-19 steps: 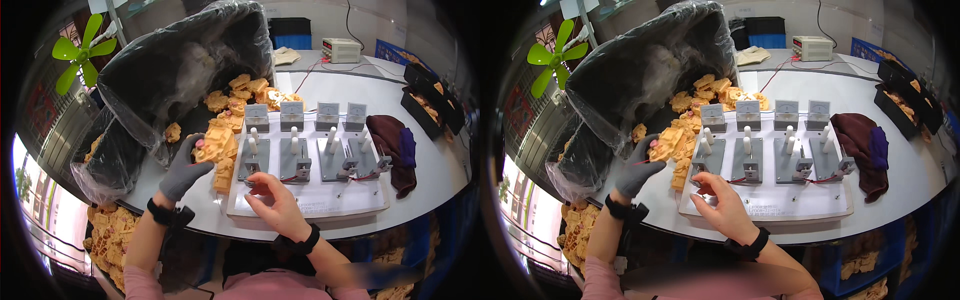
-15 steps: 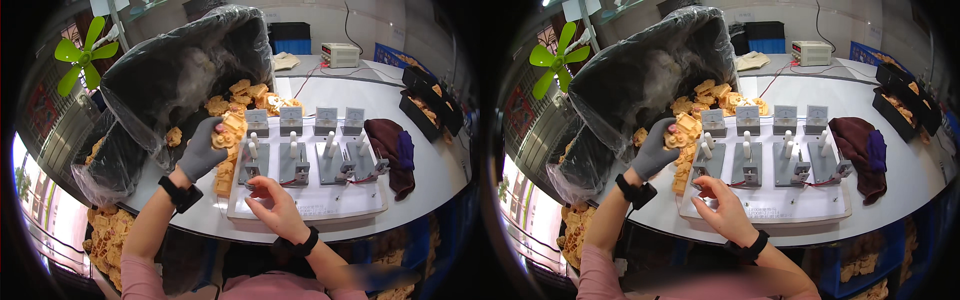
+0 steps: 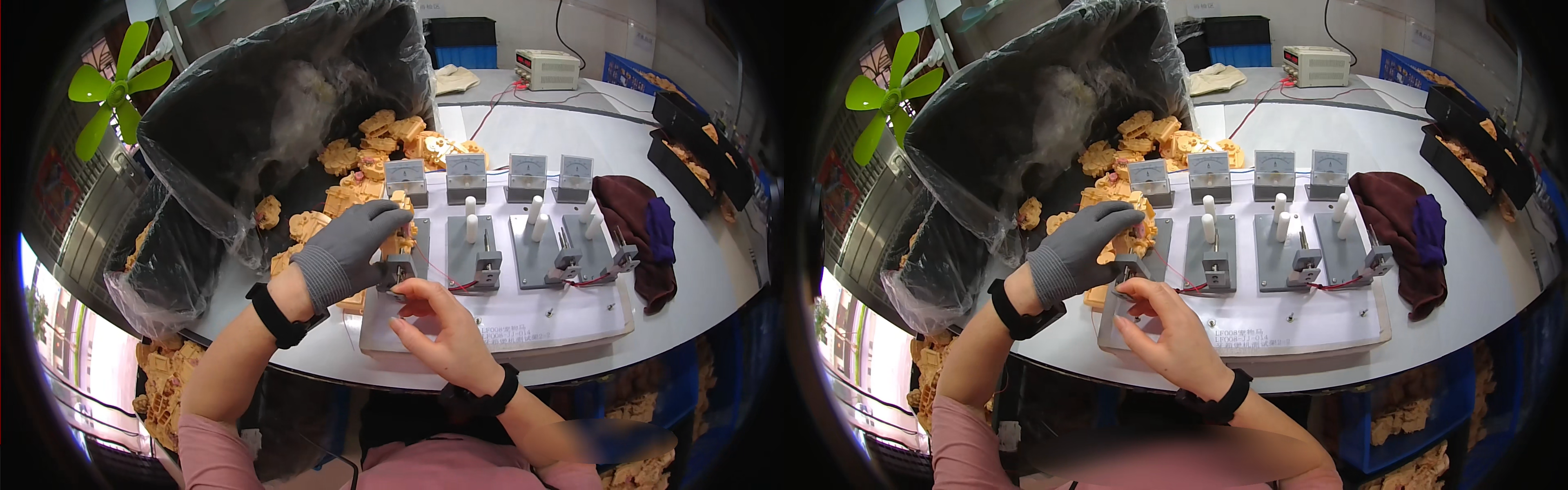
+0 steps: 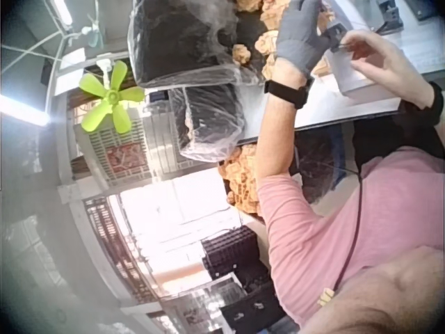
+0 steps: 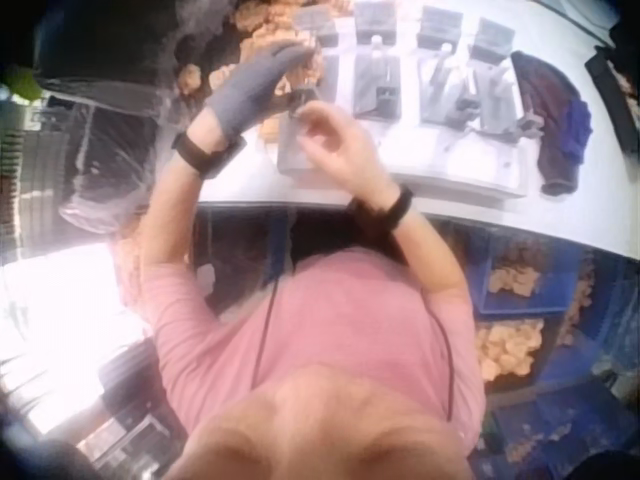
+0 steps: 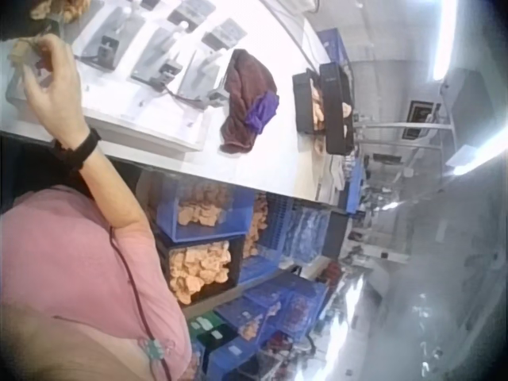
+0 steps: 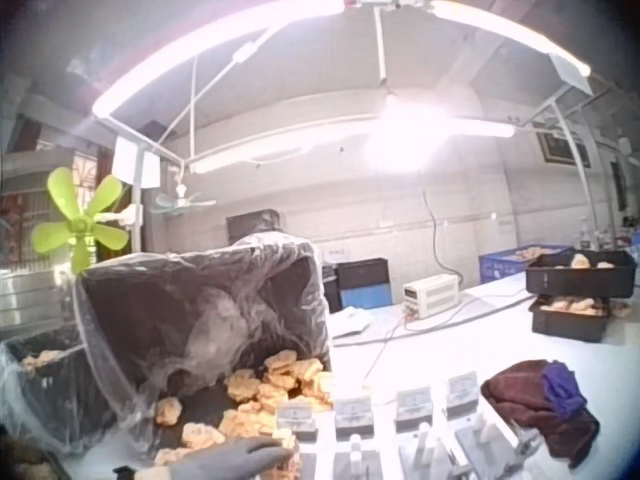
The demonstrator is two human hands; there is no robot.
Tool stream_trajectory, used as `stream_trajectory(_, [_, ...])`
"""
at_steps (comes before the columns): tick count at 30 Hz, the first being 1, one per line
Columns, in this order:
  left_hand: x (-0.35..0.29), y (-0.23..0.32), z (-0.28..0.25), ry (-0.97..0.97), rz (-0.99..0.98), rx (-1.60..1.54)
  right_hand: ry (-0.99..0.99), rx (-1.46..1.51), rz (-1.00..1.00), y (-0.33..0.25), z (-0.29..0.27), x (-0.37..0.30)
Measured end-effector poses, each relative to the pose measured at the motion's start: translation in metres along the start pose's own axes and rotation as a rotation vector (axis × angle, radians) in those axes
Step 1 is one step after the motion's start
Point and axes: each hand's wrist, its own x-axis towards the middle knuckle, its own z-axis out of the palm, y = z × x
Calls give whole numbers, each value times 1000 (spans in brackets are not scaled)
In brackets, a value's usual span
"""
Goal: Inspecting plastic toy components and placing them onto an assembly or testing fixture.
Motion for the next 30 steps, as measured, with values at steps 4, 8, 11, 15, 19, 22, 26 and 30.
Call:
stream_trajectory(4, [-11, -2, 1, 59, -18, -121, 114, -14, 2, 2, 5, -2])
stream_trajectory(8, [-55, -29, 20, 6, -324, -116, 235, 27, 1, 12, 7, -10])
stream_trajectory(11, [-78, -36, 41, -243, -378, -75, 223, 19, -18, 12, 8, -9])
stream_trajectory(15, [-74, -36, 62, -242, -457, -111, 234, 20, -40, 13, 8, -9])
stream_trajectory(19, [-86, -42, 70, -113, -446, -73, 228, 12, -41, 14, 7, -10])
stream_trajectory(22, [-113, -55, 67, 55, -567, -367, 224, 7, -49, 13, 10, -10])
stream_trajectory(26, [-135, -31, 36, 368, -883, -1102, 201, -29, -67, 9, 7, -11])
stream_trajectory(30, [-145, 12, 1, 374, -842, -1302, 189, -50, -61, 10, 4, -14])
